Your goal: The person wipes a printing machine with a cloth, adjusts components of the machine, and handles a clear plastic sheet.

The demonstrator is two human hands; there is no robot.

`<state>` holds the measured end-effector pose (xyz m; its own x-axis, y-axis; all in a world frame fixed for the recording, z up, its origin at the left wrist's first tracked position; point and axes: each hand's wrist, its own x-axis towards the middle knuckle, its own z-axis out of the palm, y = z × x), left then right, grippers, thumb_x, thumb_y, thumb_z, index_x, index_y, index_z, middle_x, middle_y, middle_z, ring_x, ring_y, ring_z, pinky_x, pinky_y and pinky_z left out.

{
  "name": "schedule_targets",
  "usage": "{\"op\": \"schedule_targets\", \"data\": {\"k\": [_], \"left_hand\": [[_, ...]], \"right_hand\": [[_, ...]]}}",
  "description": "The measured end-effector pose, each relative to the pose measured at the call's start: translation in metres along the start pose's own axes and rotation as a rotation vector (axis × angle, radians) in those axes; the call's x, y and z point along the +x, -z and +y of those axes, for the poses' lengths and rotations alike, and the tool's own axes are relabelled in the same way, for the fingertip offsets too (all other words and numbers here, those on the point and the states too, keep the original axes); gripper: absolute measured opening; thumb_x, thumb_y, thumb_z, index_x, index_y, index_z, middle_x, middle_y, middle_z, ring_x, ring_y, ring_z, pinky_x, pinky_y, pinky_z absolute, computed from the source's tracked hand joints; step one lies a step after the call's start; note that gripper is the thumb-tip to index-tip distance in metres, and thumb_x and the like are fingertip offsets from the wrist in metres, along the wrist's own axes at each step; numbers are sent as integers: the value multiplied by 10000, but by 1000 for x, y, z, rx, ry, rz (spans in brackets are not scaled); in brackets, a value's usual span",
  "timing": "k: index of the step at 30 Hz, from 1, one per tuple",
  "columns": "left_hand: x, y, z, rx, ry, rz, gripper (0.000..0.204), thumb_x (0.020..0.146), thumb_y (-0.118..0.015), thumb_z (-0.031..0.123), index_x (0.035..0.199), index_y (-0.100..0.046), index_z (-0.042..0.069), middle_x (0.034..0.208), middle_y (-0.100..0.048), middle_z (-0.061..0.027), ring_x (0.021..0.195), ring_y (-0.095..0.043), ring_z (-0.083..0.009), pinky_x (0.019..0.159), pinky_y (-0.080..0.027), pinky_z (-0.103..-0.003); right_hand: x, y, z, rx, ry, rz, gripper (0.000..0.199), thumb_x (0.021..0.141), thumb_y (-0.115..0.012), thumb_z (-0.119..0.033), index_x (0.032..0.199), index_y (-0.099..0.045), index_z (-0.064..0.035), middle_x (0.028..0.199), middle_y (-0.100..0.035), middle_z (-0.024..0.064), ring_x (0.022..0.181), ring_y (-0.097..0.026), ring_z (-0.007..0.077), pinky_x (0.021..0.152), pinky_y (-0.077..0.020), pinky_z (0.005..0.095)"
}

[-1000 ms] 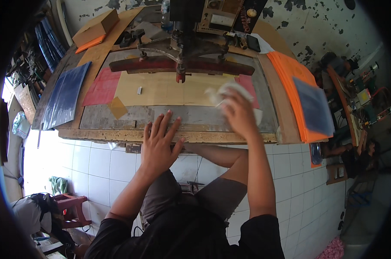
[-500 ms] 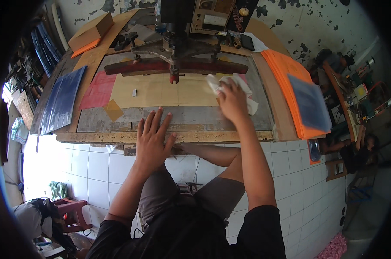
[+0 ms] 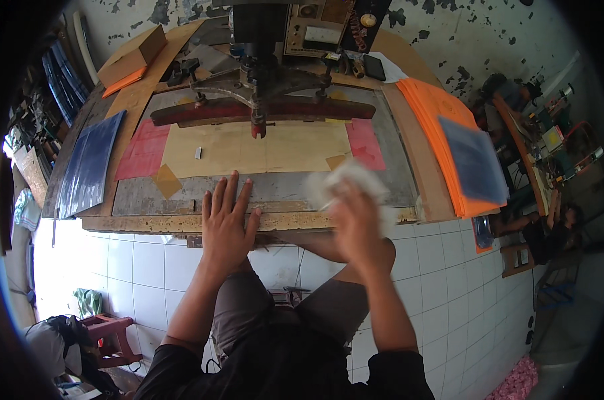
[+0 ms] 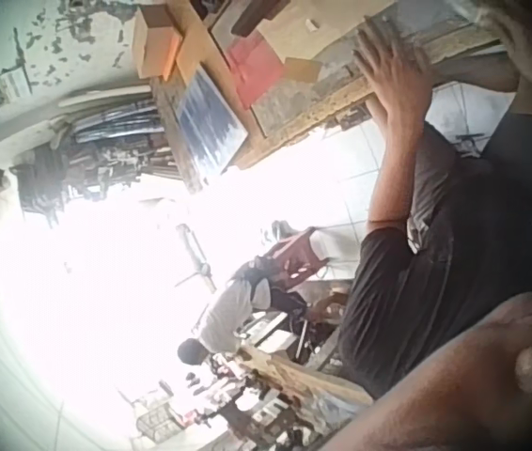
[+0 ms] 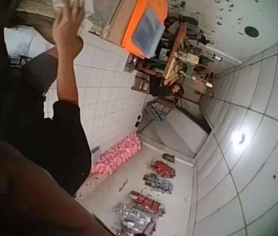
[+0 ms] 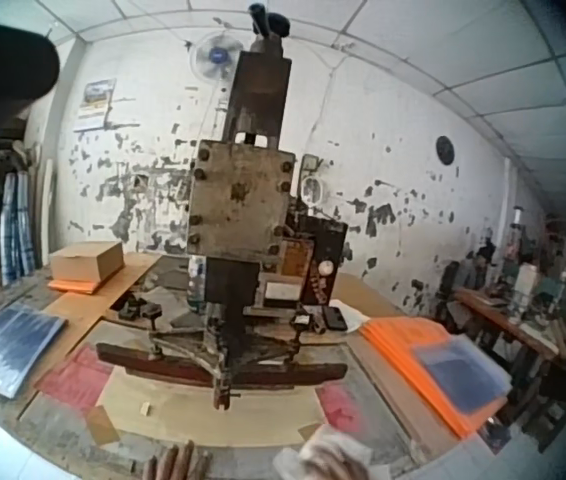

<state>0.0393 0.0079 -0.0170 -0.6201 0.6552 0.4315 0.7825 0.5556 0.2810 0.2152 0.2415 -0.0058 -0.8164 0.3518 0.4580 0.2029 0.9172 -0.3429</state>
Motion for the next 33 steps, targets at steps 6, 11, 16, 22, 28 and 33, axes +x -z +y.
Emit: {"op": "schedule_targets", "data": {"k": [6,11,16,22,28,33], "left_hand": [[1,2,-1,-45,-27,-21,613,1091,-585,380,1630,-548,90,1743,-429,-207,1586,-404,-450,1283,-275,-650],[2,0,-1,-22,-49,-12,613,1095,-572,380,1630,-545,82,1744,-422,-217,1582,-407,-453,1279,-277,-652],[0,0,1,26,-36,2,615,1095,-568,383,1624,-548,72,1745,-419,-217,1582,-395,-454,1279,-278,-654],[-2,6,-10,-20,-74,-39,637,1086,-600,418,1619,-549,72,1753,-410,-211,1613,-376,-433,1308,-265,-622],[-5,30,-24,-223,-137,-84,736,980,-782,402,1606,-556,87,1745,-423,-201,1640,-354,-396,1356,-236,-575],[-33,70,-37,-116,-166,-168,779,864,-896,316,1563,-602,139,1735,-450,-151,1631,-379,-363,1364,-248,-570]], "right_hand": [[-29,-27,-45,7,374,-124,467,1026,-745,-375,1474,-716,-249,1668,-539,47,1522,-496,386,1249,-395,588],[-57,0,54,-185,-34,291,464,1129,-558,-422,1379,-713,-63,1627,-574,133,1467,-507,423,1194,-362,628],[-58,-10,-14,-117,38,142,459,1008,-747,-260,1458,-708,-172,1624,-573,107,1464,-515,400,1199,-392,602],[-37,0,19,-33,204,87,462,894,-835,-144,1351,-773,-179,1561,-627,74,1372,-608,334,1161,-472,533],[-13,74,147,132,-356,174,267,1072,-646,-165,1267,-759,-21,1489,-662,154,1350,-605,402,1167,-474,484],[-17,90,99,-523,-236,354,417,1091,-630,-134,1495,-647,-34,1574,-609,150,1501,-513,393,1247,-385,549]]}}
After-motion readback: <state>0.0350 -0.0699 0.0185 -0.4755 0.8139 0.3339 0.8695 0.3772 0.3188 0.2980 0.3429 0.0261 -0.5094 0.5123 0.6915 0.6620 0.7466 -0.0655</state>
